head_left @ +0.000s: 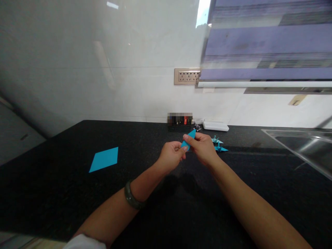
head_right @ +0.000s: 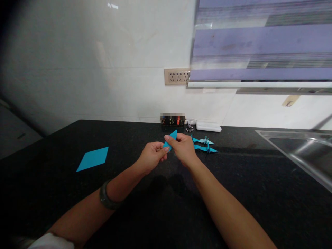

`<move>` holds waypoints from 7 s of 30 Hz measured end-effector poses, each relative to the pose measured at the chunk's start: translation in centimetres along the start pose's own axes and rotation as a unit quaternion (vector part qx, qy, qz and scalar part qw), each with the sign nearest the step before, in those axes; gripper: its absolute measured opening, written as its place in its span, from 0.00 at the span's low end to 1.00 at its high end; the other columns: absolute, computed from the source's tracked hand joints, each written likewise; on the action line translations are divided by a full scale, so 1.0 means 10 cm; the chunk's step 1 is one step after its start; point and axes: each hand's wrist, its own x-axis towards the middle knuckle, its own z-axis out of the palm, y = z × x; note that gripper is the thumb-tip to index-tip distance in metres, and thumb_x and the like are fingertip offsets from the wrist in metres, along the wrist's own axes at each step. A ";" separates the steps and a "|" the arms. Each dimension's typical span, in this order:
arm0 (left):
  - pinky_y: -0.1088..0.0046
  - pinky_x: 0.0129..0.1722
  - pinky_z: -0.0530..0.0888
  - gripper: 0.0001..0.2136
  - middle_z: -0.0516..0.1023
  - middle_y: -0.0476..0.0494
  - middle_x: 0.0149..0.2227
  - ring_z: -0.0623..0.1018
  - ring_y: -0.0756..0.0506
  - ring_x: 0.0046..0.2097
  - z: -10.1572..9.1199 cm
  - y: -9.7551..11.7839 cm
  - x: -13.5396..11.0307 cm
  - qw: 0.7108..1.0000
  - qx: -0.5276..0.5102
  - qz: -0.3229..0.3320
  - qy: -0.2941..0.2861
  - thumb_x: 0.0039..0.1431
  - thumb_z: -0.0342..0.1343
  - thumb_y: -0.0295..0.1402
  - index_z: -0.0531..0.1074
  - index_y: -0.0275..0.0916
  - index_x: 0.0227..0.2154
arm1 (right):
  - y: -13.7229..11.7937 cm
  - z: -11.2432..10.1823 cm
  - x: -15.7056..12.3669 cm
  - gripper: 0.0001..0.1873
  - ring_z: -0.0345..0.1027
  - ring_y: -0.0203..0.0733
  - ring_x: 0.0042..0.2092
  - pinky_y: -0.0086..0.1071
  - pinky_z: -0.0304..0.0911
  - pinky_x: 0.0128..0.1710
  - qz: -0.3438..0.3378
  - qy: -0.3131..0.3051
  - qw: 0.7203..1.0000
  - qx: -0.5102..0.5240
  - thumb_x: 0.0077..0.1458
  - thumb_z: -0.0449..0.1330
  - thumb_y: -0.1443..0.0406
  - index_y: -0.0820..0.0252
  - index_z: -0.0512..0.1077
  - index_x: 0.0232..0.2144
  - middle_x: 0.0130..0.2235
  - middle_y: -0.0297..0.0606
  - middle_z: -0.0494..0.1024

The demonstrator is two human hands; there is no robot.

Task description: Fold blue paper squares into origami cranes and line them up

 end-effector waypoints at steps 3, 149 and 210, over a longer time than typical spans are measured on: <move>0.78 0.19 0.60 0.11 0.65 0.52 0.16 0.63 0.54 0.18 0.00 0.00 0.00 1.000 0.001 -0.009 -0.010 0.50 0.52 0.37 0.67 0.34 0.21 | 0.00 -0.02 0.01 0.16 0.58 0.31 0.20 0.27 0.54 0.21 -0.020 0.023 0.999 -0.023 0.43 0.62 0.56 0.63 0.69 0.17 0.18 0.32 0.70; 0.77 0.25 0.68 0.10 0.74 0.48 0.22 0.72 0.53 0.24 -0.13 0.03 0.09 0.982 -0.143 0.043 0.117 0.39 0.63 0.32 0.69 0.32 0.25 | 0.01 0.00 0.01 0.12 0.59 0.29 0.19 0.26 0.57 0.19 0.002 -0.032 0.999 0.032 0.44 0.61 0.60 0.62 0.69 0.29 0.20 0.29 0.69; 0.73 0.26 0.73 0.16 0.76 0.45 0.25 0.76 0.49 0.25 -0.24 0.22 0.02 0.976 -0.215 -0.012 -0.030 0.45 0.60 0.39 0.69 0.33 0.34 | -0.11 -0.13 -0.01 0.05 0.64 0.33 0.28 0.30 0.63 0.26 -0.137 -0.119 0.983 -0.034 0.46 0.59 0.68 0.56 0.76 0.26 0.30 0.34 0.70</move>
